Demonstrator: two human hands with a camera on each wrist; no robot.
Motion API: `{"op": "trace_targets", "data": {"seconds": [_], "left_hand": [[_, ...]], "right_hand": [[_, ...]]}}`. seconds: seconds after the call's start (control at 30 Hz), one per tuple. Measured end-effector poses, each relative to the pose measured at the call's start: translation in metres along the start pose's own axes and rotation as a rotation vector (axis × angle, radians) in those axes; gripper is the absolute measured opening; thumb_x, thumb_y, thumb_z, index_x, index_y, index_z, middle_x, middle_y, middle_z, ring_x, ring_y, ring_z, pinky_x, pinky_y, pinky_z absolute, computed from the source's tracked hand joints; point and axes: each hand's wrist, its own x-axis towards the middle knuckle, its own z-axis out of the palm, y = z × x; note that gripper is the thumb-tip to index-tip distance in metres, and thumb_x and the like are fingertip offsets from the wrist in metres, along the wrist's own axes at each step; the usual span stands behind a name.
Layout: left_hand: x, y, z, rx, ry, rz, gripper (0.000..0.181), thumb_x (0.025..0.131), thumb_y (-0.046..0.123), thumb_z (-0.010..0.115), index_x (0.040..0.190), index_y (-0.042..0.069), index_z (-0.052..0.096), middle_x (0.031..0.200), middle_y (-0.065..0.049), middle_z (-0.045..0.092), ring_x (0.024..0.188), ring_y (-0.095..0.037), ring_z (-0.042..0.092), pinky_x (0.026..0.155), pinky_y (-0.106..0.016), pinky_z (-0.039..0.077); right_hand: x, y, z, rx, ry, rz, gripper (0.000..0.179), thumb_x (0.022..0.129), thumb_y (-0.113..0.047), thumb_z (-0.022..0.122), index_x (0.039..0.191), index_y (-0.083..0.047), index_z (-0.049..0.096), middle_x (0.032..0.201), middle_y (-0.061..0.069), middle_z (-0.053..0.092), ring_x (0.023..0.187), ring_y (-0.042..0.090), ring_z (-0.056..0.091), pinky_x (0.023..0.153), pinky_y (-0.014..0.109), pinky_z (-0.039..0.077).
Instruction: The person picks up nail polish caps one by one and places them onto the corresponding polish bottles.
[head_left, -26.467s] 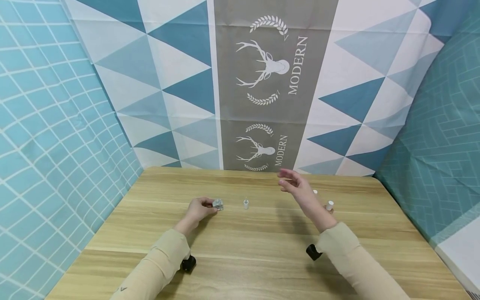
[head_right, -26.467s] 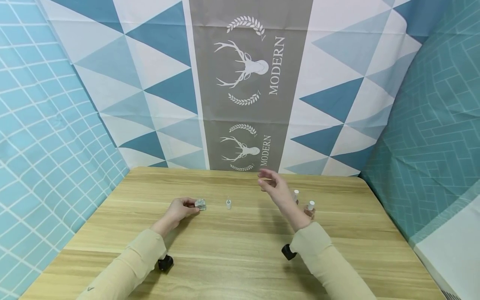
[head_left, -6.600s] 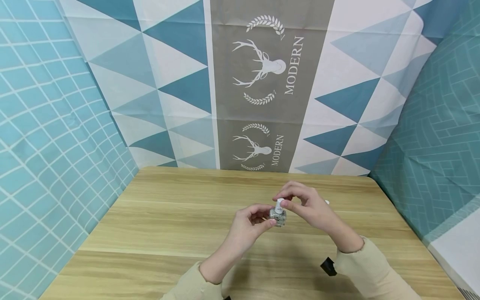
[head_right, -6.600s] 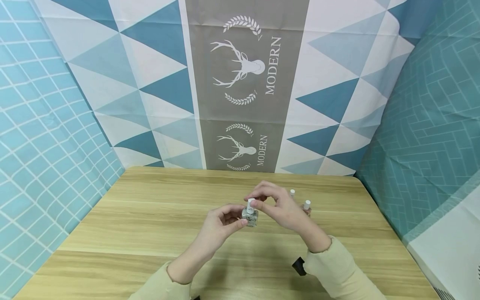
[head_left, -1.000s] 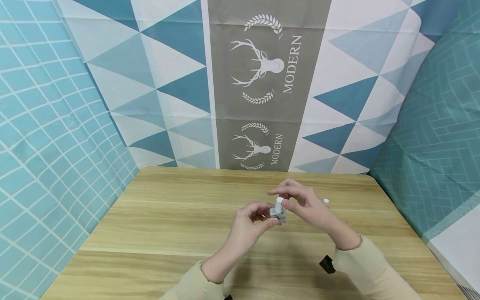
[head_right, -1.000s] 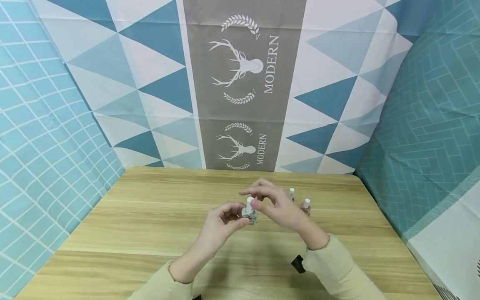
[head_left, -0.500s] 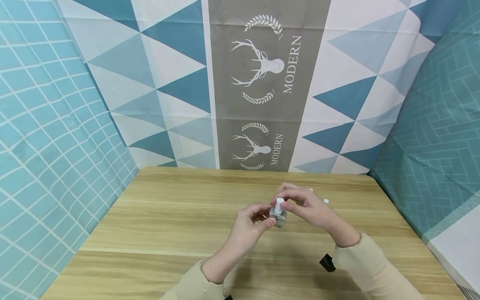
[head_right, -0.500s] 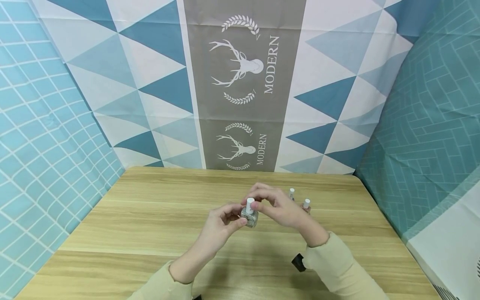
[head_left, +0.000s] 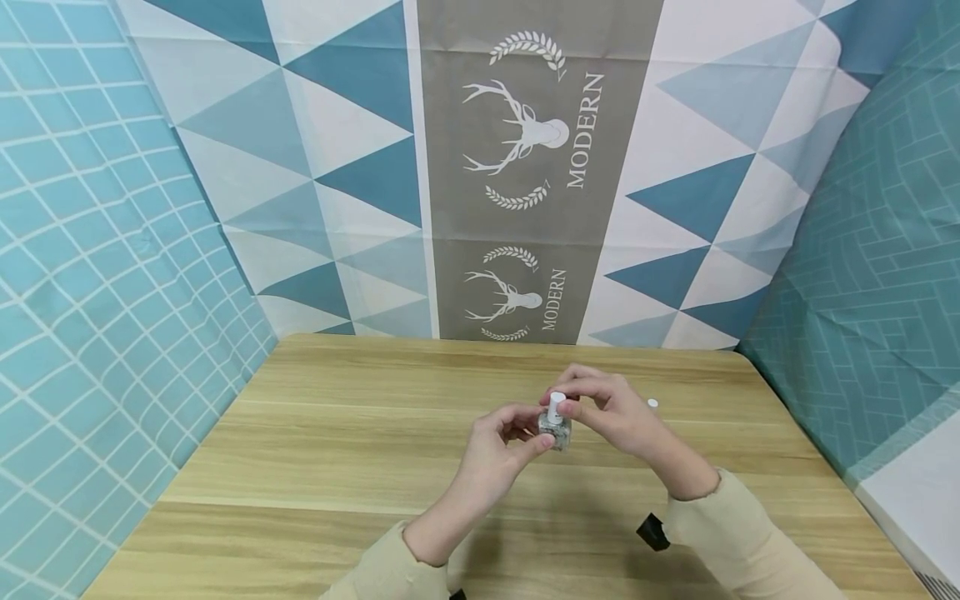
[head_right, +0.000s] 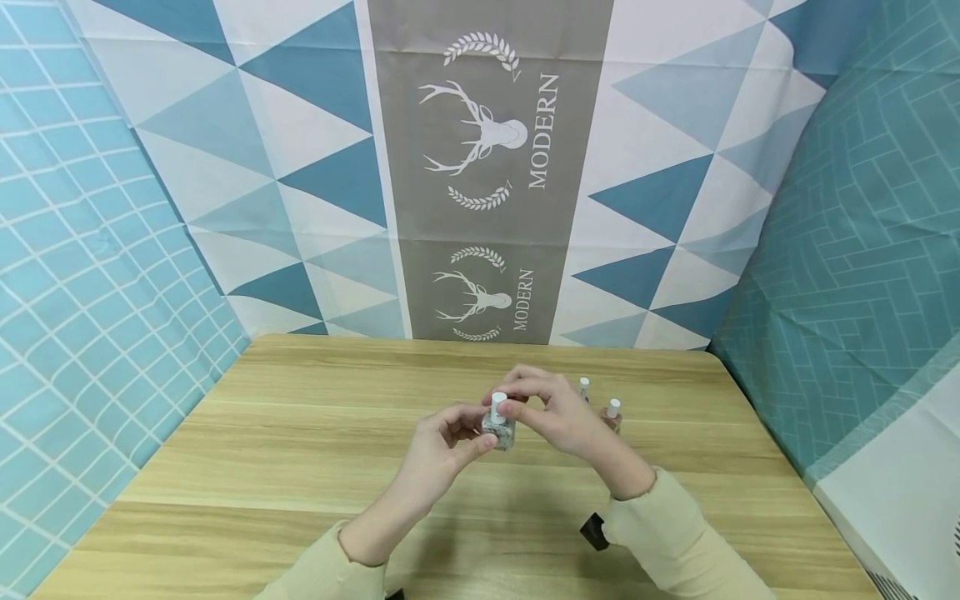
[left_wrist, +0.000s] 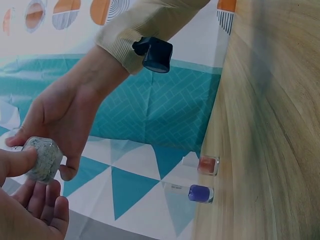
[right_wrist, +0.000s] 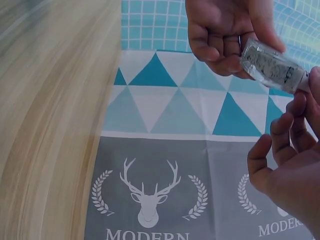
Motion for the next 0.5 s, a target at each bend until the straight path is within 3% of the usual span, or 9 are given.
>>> {"op": "trace_targets", "data": {"seconds": [0.3,0.5], "left_hand": [[0.001,-0.001,0.001,0.006,0.039,-0.011,0.026,0.077,0.012,0.078,0.1,0.005,0.069,0.088,-0.006,0.067,0.079,-0.011,0.059,0.076,-0.025,0.05],[0.002,-0.002,0.002,0.044,0.085,0.006,0.027,0.074,0.013,0.079,0.098,0.006,0.069,0.087,-0.004,0.068,0.079,-0.014,0.059,0.077,-0.031,0.051]], "right_hand": [[-0.001,-0.004,0.005,-0.031,0.085,0.038,0.015,0.089,-0.007,0.064,0.1,-0.011,0.073,0.093,-0.002,0.062,0.085,0.012,0.056,0.07,0.026,0.047],[-0.001,-0.005,0.012,-0.078,0.155,0.018,0.015,0.086,-0.003,0.066,0.097,-0.008,0.074,0.09,-0.002,0.063,0.082,0.008,0.058,0.064,0.025,0.047]]}}
